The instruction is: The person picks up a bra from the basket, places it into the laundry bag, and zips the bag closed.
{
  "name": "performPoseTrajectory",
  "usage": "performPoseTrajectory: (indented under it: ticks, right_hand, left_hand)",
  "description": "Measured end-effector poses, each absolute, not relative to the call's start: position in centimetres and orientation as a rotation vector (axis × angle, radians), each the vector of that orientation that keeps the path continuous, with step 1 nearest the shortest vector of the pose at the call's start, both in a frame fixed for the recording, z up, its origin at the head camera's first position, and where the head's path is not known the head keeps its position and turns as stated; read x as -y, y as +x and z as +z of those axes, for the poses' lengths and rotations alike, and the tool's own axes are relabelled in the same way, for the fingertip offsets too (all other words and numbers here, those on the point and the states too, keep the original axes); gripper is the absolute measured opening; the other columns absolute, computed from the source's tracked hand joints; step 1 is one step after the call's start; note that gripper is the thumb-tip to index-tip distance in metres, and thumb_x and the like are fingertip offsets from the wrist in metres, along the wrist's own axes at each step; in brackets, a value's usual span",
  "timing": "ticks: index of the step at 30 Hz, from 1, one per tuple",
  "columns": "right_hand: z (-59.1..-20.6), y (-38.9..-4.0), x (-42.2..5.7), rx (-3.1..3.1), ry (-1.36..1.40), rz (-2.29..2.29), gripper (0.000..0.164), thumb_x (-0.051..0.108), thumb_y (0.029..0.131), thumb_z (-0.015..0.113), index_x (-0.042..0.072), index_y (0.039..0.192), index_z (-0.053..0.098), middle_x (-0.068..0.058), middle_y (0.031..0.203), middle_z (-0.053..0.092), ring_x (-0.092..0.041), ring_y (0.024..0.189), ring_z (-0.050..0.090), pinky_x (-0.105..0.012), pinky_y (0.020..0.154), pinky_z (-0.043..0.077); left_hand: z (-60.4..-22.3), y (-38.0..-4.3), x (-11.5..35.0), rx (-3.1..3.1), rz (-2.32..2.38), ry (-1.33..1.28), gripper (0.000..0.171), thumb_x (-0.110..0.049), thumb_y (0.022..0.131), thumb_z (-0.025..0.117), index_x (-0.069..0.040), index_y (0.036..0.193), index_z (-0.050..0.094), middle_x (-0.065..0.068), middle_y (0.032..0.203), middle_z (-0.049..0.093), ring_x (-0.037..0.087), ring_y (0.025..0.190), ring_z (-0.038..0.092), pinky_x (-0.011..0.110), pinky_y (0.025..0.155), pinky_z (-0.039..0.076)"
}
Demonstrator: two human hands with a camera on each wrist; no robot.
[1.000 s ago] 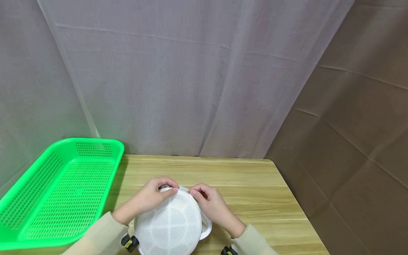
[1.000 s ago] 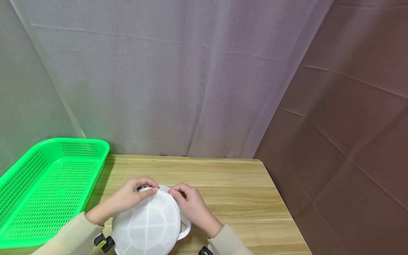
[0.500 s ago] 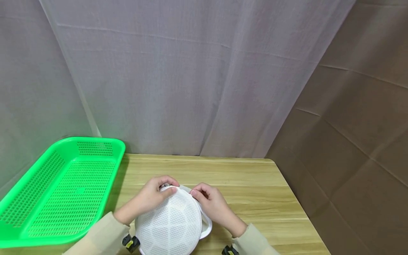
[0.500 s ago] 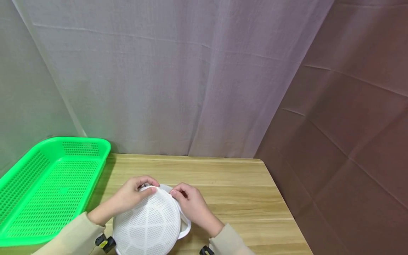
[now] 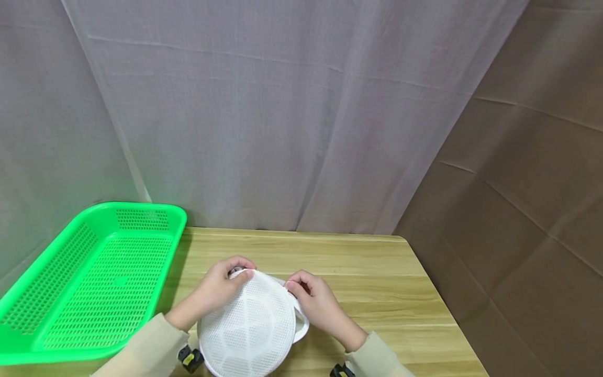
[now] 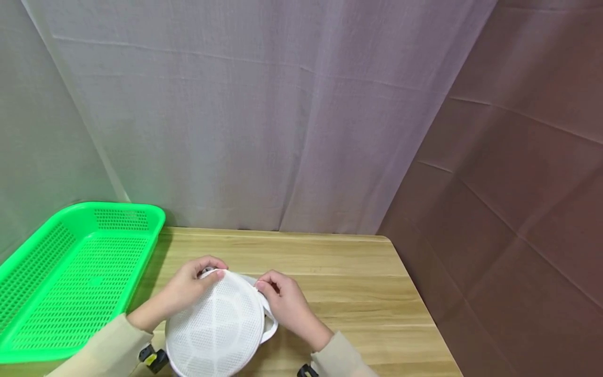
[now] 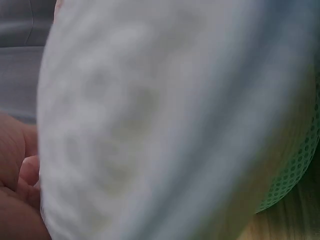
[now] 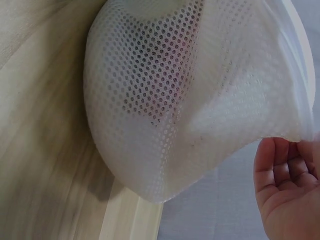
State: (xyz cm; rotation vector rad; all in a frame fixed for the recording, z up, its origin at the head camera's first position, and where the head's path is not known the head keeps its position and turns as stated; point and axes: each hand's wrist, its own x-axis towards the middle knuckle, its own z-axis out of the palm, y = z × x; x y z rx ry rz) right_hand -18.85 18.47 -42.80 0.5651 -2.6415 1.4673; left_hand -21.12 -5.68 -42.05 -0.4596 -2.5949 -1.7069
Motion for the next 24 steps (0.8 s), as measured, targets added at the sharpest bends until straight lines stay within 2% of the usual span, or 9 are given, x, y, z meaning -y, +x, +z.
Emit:
performPoseTrajectory:
  ticks: [7, 11, 17, 24]
  right_hand:
    - [-43.1, -18.8, -19.0, 2.63, 0.562, 1.459, 0.014, 0.026, 0.096, 0.06, 0.017, 0.087, 0.066, 0.007, 0.079, 0.063, -0.01, 0.073, 0.057, -0.025, 0.065, 0.049]
    - [-43.2, -18.8, -19.1, 2.618, 0.547, 1.464, 0.014, 0.027, 0.096, 0.06, 0.017, 0.088, 0.066, 0.006, 0.081, 0.064, -0.01, 0.074, 0.058, -0.025, 0.065, 0.05]
    - [-42.9, -18.7, -18.9, 2.61, 0.523, 1.478, 0.01, 0.02, 0.096, 0.06, 0.015, 0.09, 0.065, 0.007, 0.082, 0.063, -0.01, 0.074, 0.057, -0.024, 0.065, 0.049]
    - [-40.3, -17.4, -17.8, 2.612, 0.542, 1.529, 0.008, 0.005, 0.095, 0.058, 0.004, 0.09, 0.064, -0.003, 0.081, 0.064, -0.015, 0.071, 0.056, -0.024, 0.062, 0.047]
  left_hand:
    - [-42.5, -21.4, 5.9, 2.58, -1.701, -0.383, 0.005, -0.008, 0.091, 0.066, -0.011, 0.095, 0.069, -0.001, 0.095, 0.067, 0.016, 0.09, 0.058, 0.034, 0.081, 0.046]
    - [-41.8, -21.3, 5.7, 2.615, -1.645, -0.45, 0.006, -0.011, 0.093, 0.064, -0.01, 0.097, 0.069, -0.001, 0.096, 0.068, 0.016, 0.094, 0.06, 0.037, 0.085, 0.047]
    - [-40.6, -21.0, 4.6, 2.704, -1.557, -0.611, 0.01, -0.019, 0.095, 0.063, -0.014, 0.1, 0.07, -0.004, 0.098, 0.067, 0.016, 0.098, 0.061, 0.041, 0.088, 0.048]
    - [-40.4, -20.6, 4.1, 2.745, -1.439, -0.784, 0.009, -0.018, 0.093, 0.064, -0.014, 0.095, 0.072, -0.002, 0.098, 0.067, 0.019, 0.099, 0.06, 0.043, 0.088, 0.047]
